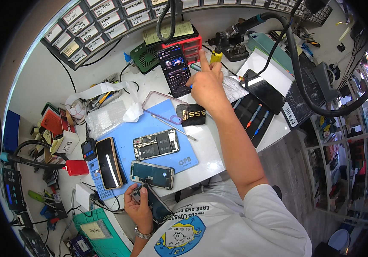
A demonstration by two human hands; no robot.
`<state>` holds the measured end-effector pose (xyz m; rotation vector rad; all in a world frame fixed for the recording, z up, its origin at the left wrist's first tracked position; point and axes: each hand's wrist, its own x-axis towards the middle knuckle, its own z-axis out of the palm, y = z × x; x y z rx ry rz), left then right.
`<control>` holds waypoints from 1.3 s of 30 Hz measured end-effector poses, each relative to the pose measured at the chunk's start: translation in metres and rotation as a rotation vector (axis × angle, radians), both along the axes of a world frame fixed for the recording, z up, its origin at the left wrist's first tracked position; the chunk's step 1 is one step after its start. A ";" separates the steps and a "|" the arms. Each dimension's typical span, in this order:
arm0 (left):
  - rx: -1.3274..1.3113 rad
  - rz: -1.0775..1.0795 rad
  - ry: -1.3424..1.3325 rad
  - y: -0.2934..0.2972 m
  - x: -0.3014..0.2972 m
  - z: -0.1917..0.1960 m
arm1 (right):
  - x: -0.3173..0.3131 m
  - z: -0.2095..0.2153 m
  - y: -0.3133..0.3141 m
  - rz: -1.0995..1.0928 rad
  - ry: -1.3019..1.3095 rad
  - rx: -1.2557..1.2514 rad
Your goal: The person works on a disassembled smartphone, using a screwdriver to remove and install screws on the device's frame. They handle multiple phone components and tools on a cluttered workbench, occasionally interacting with a nearby phone screen.
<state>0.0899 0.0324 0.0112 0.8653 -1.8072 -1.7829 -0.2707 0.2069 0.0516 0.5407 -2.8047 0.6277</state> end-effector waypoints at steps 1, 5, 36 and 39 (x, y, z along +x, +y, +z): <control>-0.015 0.000 0.001 0.000 -0.001 0.000 | 0.000 -0.001 0.000 -0.004 -0.007 -0.002; -0.027 0.001 -0.003 0.000 -0.002 0.001 | 0.001 -0.001 0.000 -0.008 -0.016 0.020; -0.017 -0.001 -0.005 0.001 -0.002 0.001 | -0.005 -0.007 0.002 -0.058 0.051 0.014; -0.015 0.002 -0.002 0.001 -0.002 0.002 | -0.003 -0.004 0.001 -0.015 0.011 0.020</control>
